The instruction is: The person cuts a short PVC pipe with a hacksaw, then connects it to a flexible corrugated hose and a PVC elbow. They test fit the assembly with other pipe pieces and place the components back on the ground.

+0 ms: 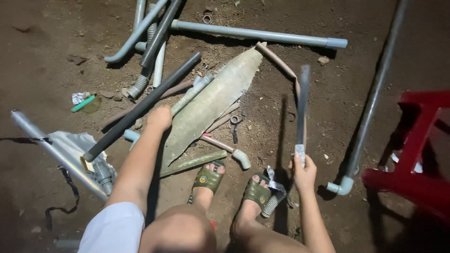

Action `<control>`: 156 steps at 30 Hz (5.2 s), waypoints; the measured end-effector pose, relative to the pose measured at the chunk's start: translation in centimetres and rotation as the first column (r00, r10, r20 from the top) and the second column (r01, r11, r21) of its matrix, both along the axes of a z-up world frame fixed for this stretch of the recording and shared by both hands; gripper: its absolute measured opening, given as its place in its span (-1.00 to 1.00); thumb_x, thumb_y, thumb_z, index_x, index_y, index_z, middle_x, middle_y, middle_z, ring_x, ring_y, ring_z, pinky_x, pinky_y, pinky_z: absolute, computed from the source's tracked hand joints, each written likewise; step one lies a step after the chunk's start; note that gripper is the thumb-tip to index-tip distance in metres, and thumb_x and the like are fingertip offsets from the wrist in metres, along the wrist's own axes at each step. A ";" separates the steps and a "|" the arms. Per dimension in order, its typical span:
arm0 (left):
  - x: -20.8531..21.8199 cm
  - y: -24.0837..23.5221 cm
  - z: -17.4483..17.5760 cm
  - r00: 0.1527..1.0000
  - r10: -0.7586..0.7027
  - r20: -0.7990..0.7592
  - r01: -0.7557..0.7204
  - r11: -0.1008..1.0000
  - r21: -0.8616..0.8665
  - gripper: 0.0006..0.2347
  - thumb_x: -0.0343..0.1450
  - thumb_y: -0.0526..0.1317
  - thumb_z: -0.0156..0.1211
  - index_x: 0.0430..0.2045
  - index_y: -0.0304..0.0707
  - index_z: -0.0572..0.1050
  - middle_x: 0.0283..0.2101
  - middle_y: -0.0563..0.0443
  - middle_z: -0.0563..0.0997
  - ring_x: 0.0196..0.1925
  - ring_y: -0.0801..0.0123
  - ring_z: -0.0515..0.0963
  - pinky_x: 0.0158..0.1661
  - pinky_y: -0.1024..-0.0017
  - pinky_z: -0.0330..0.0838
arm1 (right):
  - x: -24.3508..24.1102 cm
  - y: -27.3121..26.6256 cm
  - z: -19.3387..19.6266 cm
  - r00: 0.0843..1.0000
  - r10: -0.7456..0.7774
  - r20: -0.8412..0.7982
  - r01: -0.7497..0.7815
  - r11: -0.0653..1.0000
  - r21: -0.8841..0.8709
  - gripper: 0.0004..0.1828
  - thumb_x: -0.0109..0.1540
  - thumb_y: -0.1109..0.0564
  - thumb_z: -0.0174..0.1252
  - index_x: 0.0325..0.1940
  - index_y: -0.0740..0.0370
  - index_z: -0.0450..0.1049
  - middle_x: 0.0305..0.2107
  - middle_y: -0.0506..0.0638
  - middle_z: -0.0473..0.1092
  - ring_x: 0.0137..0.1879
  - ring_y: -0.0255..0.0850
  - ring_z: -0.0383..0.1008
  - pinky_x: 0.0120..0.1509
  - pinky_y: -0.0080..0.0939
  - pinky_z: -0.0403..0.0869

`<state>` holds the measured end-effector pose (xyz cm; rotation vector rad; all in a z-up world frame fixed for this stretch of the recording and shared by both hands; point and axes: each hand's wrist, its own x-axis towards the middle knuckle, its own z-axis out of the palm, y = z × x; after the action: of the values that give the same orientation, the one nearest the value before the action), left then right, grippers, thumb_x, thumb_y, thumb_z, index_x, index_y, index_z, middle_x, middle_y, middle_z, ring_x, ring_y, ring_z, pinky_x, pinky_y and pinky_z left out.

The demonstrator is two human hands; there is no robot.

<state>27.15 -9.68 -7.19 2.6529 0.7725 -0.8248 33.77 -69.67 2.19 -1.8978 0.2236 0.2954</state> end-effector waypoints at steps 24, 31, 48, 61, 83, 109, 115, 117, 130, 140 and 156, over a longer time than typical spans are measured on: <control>3.2 -8.6 9.8 0.925 -0.102 0.365 0.117 0.993 -0.019 -0.59 0.61 -0.07 0.08 0.20 -0.49 0.40 0.21 -0.32 0.45 0.40 -0.11 0.36 0.21 -0.13 0.48 | 2.6 9.6 31.9 0.741 0.600 -0.300 -0.643 0.507 -0.574 -0.59 0.45 -0.02 0.04 0.26 0.20 0.59 -0.04 0.23 0.66 0.15 0.24 0.63 0.27 0.24 0.53; 6.4 -10.4 10.6 0.903 -0.173 0.394 0.191 0.981 -0.008 -0.56 0.63 -0.06 0.03 0.22 -0.57 0.34 0.33 -0.50 0.44 0.53 -0.27 0.30 0.27 -0.23 0.43 | 11.6 10.6 23.4 0.675 0.681 -0.283 -0.611 0.301 -0.732 -0.67 0.44 -0.09 0.05 -0.01 0.14 0.61 -0.23 0.19 0.65 0.00 0.22 0.68 0.10 0.23 0.60; 4.5 -11.1 4.6 0.971 -0.120 0.204 0.142 0.985 -0.093 -0.59 0.67 -0.06 -0.17 0.29 -0.45 0.23 0.61 -0.37 0.14 0.68 -0.09 0.05 0.35 -0.41 0.24 | 16.5 19.3 2.8 0.736 0.637 -0.228 -0.639 0.544 -0.544 -0.54 0.53 -0.12 -0.17 0.22 0.24 0.44 -0.09 0.35 0.57 0.13 0.30 0.62 0.22 0.30 0.58; 8.5 -11.9 4.8 0.940 -0.230 0.253 0.230 0.973 0.033 -0.48 0.60 0.13 -0.02 0.41 -0.14 0.26 0.54 -0.16 0.32 0.64 0.10 0.16 0.39 -0.42 0.11 | 13.8 21.4 -0.3 0.772 0.554 -0.312 -0.631 0.603 -0.489 -0.55 0.52 -0.12 -0.19 0.25 0.17 0.44 -0.03 0.35 0.57 0.17 0.30 0.60 0.27 0.30 0.56; 12.4 -13.9 4.4 0.905 -0.087 0.415 0.109 0.994 -0.029 -0.37 0.61 0.20 -0.13 0.48 -0.31 0.27 0.47 -0.31 0.41 0.50 -0.06 0.42 0.35 -0.08 0.32 | 14.7 24.3 -2.1 0.793 0.578 -0.191 -0.593 0.661 -0.459 -0.61 0.51 -0.11 -0.10 0.27 0.09 0.47 -0.06 0.29 0.60 0.17 0.27 0.60 0.29 0.32 0.53; 12.3 -12.2 4.1 0.869 -0.167 0.466 0.194 0.981 -0.010 -0.38 0.56 0.22 0.05 0.39 -0.27 0.38 0.38 -0.37 0.50 0.39 -0.16 0.52 0.23 -0.04 0.52 | 10.9 20.0 -1.9 0.761 0.581 -0.287 -0.647 0.650 -0.399 -0.66 0.49 -0.06 -0.13 0.18 0.12 0.44 -0.23 0.46 0.58 0.06 0.40 0.61 0.18 0.38 0.54; 12.3 -12.3 1.8 0.867 -0.151 0.474 0.167 0.986 0.009 -0.39 0.56 0.22 0.05 0.38 -0.27 0.40 0.37 -0.35 0.52 0.39 -0.14 0.53 0.22 -0.06 0.52 | 8.7 15.6 0.3 0.743 0.568 -0.355 -0.670 0.626 -0.400 -0.69 0.47 -0.03 -0.08 0.12 0.19 0.43 -0.26 0.49 0.57 0.02 0.43 0.61 0.11 0.42 0.56; 12.5 -12.5 2.0 0.842 -0.182 0.507 0.180 0.982 0.054 -0.41 0.58 0.19 0.05 0.33 -0.34 0.42 0.32 -0.41 0.55 0.33 -0.16 0.59 0.19 0.00 0.55 | 9.0 14.9 1.7 0.727 0.566 -0.389 -0.687 0.590 -0.425 -0.67 0.47 -0.06 -0.09 0.08 0.17 0.45 -0.26 0.44 0.58 0.03 0.41 0.61 0.09 0.43 0.55; 12.5 -11.1 0.4 0.835 -0.171 0.523 0.124 0.985 0.123 -0.41 0.54 0.32 0.01 0.13 -0.27 0.49 0.15 -0.32 0.67 -0.06 -0.06 0.78 -0.07 0.07 0.67 | 15.4 24.0 -4.0 0.743 0.601 -0.293 -0.656 0.571 -0.494 -0.65 0.48 -0.11 -0.14 0.08 0.12 0.44 -0.24 0.36 0.60 0.02 0.31 0.65 0.12 0.32 0.59; 11.8 -12.8 -0.3 0.689 -0.387 0.613 0.328 0.921 0.212 -0.58 0.56 0.07 0.15 0.09 -0.34 0.49 0.29 -0.45 0.56 0.41 -0.11 0.50 0.37 -0.16 0.24 | 13.2 18.5 -0.9 0.681 0.644 -0.348 -0.713 0.478 -0.513 -0.66 0.48 -0.08 -0.13 0.07 0.19 0.42 -0.24 0.46 0.58 0.00 0.40 0.64 0.11 0.38 0.58; 13.5 -14.0 0.0 0.799 -0.274 0.535 0.334 0.942 -0.017 -0.50 0.61 -0.03 0.01 0.36 -0.48 0.30 0.47 -0.55 0.33 0.55 -0.21 0.31 0.39 -0.18 0.26 | 13.4 21.1 -2.0 0.706 0.622 -0.338 -0.696 0.523 -0.492 -0.68 0.48 -0.06 -0.13 0.04 0.19 0.43 -0.24 0.44 0.59 0.01 0.37 0.64 0.10 0.36 0.59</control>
<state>40.63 -23.66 -7.21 2.7324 0.1515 -0.1535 47.17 -48.56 0.24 -2.5465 -0.4216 0.9650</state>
